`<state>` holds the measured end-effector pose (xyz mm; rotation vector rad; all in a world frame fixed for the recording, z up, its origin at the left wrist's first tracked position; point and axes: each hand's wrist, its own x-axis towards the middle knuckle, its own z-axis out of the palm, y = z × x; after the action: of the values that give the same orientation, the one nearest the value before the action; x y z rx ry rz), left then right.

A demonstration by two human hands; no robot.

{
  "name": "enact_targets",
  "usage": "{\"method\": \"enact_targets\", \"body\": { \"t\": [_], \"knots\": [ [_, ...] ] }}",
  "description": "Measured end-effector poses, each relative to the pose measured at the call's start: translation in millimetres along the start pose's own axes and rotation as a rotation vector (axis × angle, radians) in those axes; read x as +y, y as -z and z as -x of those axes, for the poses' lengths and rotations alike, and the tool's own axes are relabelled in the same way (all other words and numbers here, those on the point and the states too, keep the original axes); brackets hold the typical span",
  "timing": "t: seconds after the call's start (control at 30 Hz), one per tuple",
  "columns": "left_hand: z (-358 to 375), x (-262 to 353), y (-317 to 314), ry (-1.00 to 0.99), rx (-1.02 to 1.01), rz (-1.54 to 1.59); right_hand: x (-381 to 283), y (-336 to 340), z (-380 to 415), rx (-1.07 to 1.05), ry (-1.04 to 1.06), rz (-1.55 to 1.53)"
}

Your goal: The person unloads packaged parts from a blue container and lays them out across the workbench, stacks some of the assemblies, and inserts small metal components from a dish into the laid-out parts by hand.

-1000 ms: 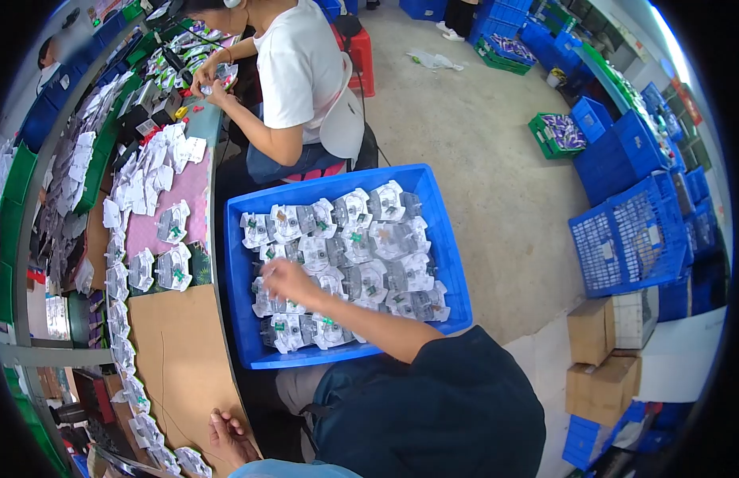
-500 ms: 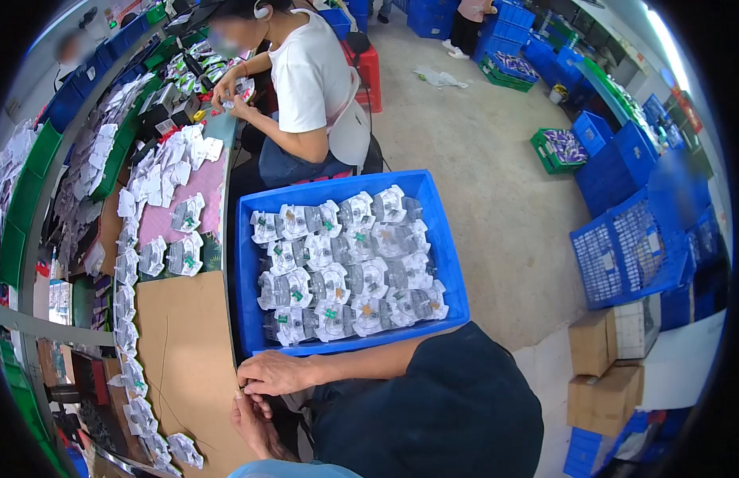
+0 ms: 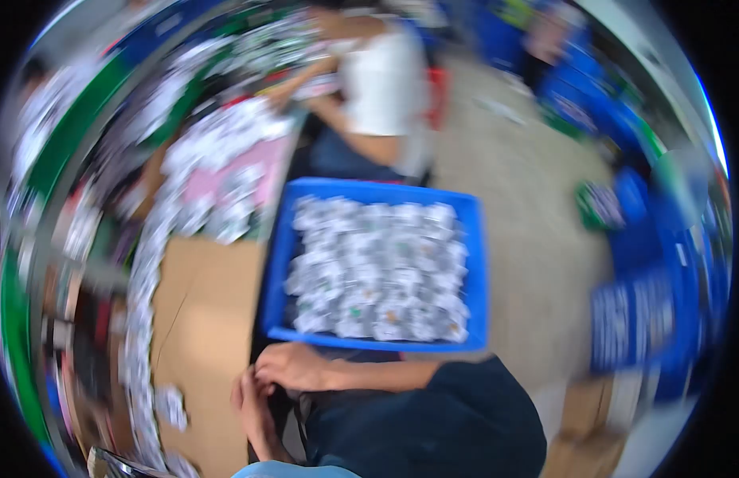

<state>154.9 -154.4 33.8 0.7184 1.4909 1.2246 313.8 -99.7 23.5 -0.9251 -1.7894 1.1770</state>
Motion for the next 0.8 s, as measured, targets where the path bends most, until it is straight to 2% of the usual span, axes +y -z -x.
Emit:
{"method": "enact_targets", "body": {
  "t": [0.07, 0.1, 0.2, 0.37, 0.5, 0.6, 0.7, 0.8],
  "knots": [
    [3, 4, 12, 0.021, -0.051, 0.006, -5, -1, -8, -0.066, 0.136, 0.098],
    [6, 9, 16, 0.026, -0.078, 0.063, -11, 2, -16, -0.157, 0.129, 0.104],
    [14, -6, 36, -0.006, -0.186, 0.170, -23, -11, -29, -0.234, 0.175, 0.136],
    [23, -6, 68, 0.072, -0.100, 0.197, -36, -39, -59, -0.491, 0.203, 0.182],
    [22, -5, 97, 0.056, -0.045, 0.237, -35, -65, -89, -0.686, 0.182, 0.068],
    [22, -5, 118, 0.028, 0.066, 0.279, -14, -84, -138, -0.611, 0.270, 0.232],
    [22, -11, 136, -0.029, 0.227, 0.325, 10, -120, -227, -0.286, -0.005, 0.195],
    [26, -6, 148, 0.035, 0.283, 0.446, 23, -150, -291, -0.213, -0.239, 0.172]
  ]
}}
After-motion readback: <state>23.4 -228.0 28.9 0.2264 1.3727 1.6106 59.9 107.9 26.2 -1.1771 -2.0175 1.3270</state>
